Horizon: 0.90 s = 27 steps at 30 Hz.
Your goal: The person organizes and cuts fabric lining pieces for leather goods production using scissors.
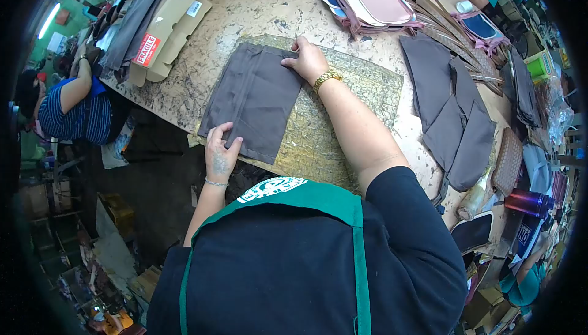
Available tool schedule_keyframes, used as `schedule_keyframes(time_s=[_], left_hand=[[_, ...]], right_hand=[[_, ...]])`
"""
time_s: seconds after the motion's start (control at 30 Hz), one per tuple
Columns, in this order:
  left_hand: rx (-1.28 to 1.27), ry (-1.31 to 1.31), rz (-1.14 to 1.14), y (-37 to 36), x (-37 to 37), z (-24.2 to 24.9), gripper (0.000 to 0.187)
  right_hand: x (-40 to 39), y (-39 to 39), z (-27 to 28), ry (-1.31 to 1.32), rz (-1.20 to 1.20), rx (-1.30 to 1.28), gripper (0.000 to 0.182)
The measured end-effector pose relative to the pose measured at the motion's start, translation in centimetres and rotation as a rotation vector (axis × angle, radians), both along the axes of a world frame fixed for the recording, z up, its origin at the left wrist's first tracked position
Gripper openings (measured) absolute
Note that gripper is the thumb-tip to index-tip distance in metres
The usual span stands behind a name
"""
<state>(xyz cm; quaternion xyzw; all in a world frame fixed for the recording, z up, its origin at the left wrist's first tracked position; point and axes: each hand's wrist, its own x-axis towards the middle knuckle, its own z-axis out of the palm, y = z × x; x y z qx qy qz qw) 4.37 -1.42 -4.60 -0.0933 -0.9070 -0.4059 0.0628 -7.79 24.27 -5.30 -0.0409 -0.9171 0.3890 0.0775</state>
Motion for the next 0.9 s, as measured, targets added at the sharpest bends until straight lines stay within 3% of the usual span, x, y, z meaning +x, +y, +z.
schedule_keyframes(time_s=[0.13, 0.23, 0.3, 0.4, 0.5, 0.6, 0.9], left_hand=[[-0.009, 0.04, 0.004, -0.2, 0.1, 0.0, 0.035], [0.015, -0.089, 0.045, -0.2, 0.7, 0.8, 0.035], [-0.327, 0.263, 0.104, 0.3, 1.2, 1.9, 0.036], [-0.454, 0.493, -0.067, 1.5, 0.9, 3.6, 0.038], [-0.628, 0.237, -0.398, 4.4, 1.3, 3.8, 0.055], [-0.683, 0.114, -0.499, 6.3, 0.6, 2.5, 0.061], [-0.704, -0.014, -0.485, 6.1, 0.1, 0.4, 0.069]], right_hand=[[-0.1, 0.0, -0.2, -0.004, 0.001, 0.009, 0.046], [-0.2, 0.0, -0.4, 0.007, 0.001, 0.022, 0.047], [-0.2, 0.0, -0.4, 0.001, -0.002, 0.02, 0.047], [-0.2, 0.0, -0.3, 0.003, -0.003, 0.021, 0.046], [-0.1, 0.0, -0.1, 0.009, 0.007, 0.029, 0.046], [-0.2, 0.0, -0.3, 0.017, 0.016, 0.037, 0.045], [0.1, -0.3, -0.1, 0.046, 0.032, 0.053, 0.042]])
